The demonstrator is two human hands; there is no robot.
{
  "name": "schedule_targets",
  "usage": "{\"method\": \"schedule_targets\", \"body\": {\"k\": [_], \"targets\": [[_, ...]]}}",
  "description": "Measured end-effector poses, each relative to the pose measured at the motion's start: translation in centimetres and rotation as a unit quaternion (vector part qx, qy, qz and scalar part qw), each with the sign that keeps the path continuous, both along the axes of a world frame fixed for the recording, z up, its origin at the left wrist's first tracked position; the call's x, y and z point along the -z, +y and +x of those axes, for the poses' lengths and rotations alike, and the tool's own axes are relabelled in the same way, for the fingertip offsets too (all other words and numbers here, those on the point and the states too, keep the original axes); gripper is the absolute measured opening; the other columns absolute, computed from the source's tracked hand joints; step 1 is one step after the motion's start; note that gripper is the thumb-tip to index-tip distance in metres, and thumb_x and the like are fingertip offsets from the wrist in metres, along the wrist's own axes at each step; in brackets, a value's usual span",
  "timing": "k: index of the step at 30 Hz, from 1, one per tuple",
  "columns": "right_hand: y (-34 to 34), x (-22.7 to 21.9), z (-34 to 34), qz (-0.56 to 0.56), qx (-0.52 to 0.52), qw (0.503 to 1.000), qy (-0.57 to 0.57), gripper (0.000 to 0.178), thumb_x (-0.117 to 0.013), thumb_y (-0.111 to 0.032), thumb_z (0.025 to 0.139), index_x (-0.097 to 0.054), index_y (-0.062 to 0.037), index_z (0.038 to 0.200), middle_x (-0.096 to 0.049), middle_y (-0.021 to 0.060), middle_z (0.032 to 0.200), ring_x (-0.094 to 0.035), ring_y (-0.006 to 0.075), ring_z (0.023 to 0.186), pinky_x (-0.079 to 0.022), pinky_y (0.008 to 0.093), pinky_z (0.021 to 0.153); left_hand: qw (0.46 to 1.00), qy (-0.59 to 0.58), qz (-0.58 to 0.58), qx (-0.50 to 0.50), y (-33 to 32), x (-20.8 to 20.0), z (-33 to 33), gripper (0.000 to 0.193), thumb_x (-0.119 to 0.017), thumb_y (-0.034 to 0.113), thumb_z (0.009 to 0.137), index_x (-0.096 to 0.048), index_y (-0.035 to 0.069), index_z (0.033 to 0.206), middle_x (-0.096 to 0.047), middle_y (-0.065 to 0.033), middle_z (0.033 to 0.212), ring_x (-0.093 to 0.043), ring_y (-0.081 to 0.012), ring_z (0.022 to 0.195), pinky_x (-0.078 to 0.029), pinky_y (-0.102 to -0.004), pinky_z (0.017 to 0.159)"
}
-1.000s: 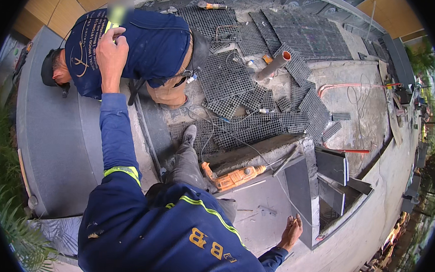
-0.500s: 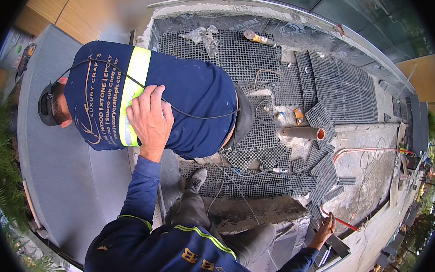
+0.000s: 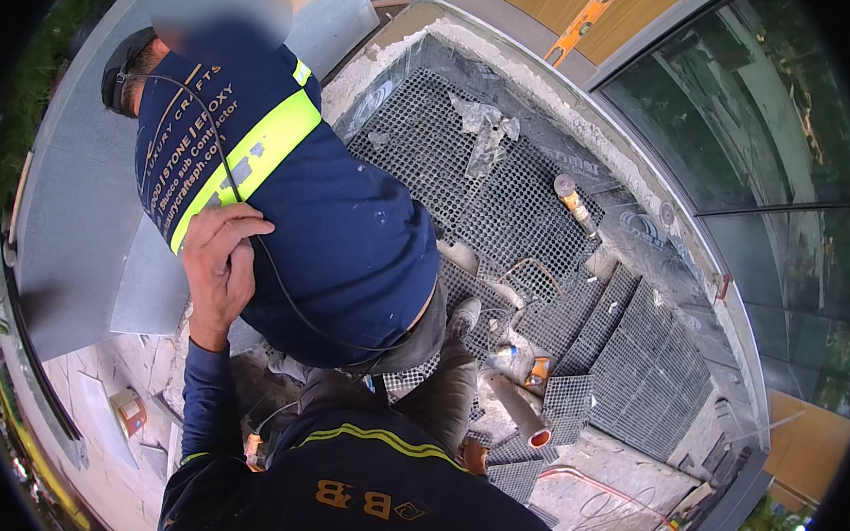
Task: The person applies mortar to a metal mesh surface using a trowel and positions a large stone tile into place. They then use a metal straightedge and pencil to mark alignment lines on the tile and surrounding area. The person continues to adjust the tile and measure the installation area.
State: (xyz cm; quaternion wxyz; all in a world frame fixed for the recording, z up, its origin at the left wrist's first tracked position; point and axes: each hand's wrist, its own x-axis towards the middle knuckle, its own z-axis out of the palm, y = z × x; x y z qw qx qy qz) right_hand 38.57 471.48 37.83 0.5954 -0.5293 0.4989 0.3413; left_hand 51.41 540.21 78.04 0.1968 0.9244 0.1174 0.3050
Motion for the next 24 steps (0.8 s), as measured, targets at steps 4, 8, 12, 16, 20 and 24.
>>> {"method": "schedule_targets", "body": {"k": [4, 8, 12, 16, 20, 24], "targets": [[-13.8, -1.0, 35.8, -0.187, -0.185, 0.887, -0.379, 0.009, -0.063, -0.014, 0.094, -0.062, -0.0071, 0.087, -0.06, 0.0022, 0.07, -0.06, 0.0154, 0.055, -0.044, 0.029, 0.045, 0.974, -0.016, -0.209, -0.089, 0.4, 2.3, 1.6, 0.024, -0.05, -0.006, 0.078, -0.073, 0.0, 0.081, -0.07, -0.0102, 0.088, -0.066, -0.0203, 0.084, -0.05, -0.0302, 0.082], [4.8, -15.2, 62.9, -0.245, -0.259, 0.805, -0.474, 0.019, -0.062, -0.023, 0.097, -0.064, -0.0043, 0.093, -0.061, 0.0027, 0.072, -0.059, 0.012, 0.058, -0.051, 0.0264, 0.052, 0.955, 0.007, -0.247, -0.161, -1.7, -1.8, 1.5, 0.021, -0.051, -0.008, 0.077, -0.071, -0.001, 0.078, -0.069, -0.0096, 0.085, -0.065, -0.0185, 0.081, -0.049, -0.0287, 0.08], [22.2, -22.0, 78.0, -0.188, -0.29, 0.786, -0.512, 0.03, -0.063, -0.028, 0.098, -0.067, -0.0005, 0.109, -0.066, 0.0076, 0.088, -0.066, 0.0169, 0.073, -0.058, 0.0311, 0.066, 0.946, -0.016, -0.276, -0.169, -1.6, -1.0, 3.0, 0.021, -0.051, -0.009, 0.075, -0.07, 0.0, 0.077, -0.068, -0.0094, 0.082, -0.064, -0.0185, 0.078, -0.048, -0.0292, 0.077], [43.2, -23.6, 80.4, -0.072, -0.423, 0.744, -0.513, 0.034, -0.062, -0.028, 0.099, -0.067, -0.0001, 0.118, -0.068, 0.0104, 0.099, -0.067, 0.0184, 0.08, -0.059, 0.0324, 0.071, 0.943, -0.028, -0.271, -0.189, -1.3, -0.7, 3.9, 0.02, -0.051, -0.008, 0.072, -0.07, 0.001, 0.074, -0.069, -0.0095, 0.08, -0.064, -0.0187, 0.076, -0.048, -0.0297, 0.073], [61.8, -23.8, 80.6, 0.033, -0.534, 0.681, -0.5, 0.035, -0.061, -0.029, 0.1, -0.068, 0.0018, 0.114, -0.07, 0.0105, 0.096, -0.068, 0.0167, 0.08, -0.059, 0.0314, 0.065, 0.926, -0.084, -0.276, -0.245, -1.4, -0.7, 4.7, 0.017, -0.053, 0.007, 0.073, -0.069, 0.0, 0.072, -0.067, -0.011, 0.077, -0.059, -0.0173, 0.07, -0.043, -0.0294, 0.065], [87.0, -25.7, 78.6, 0.109, -0.631, 0.566, -0.519, 0.031, -0.062, -0.028, 0.098, -0.071, 0.001, 0.107, -0.07, 0.0083, 0.084, -0.068, 0.0166, 0.073, -0.059, 0.0318, 0.067, 0.865, -0.206, -0.347, -0.297, -1.5, 0.0, 3.5, 0.031, -0.053, 0.027, 0.084, -0.063, 0.003, 0.066, -0.059, -0.0101, 0.072, -0.047, -0.0171, 0.068, -0.034, -0.0319, 0.067]]}}
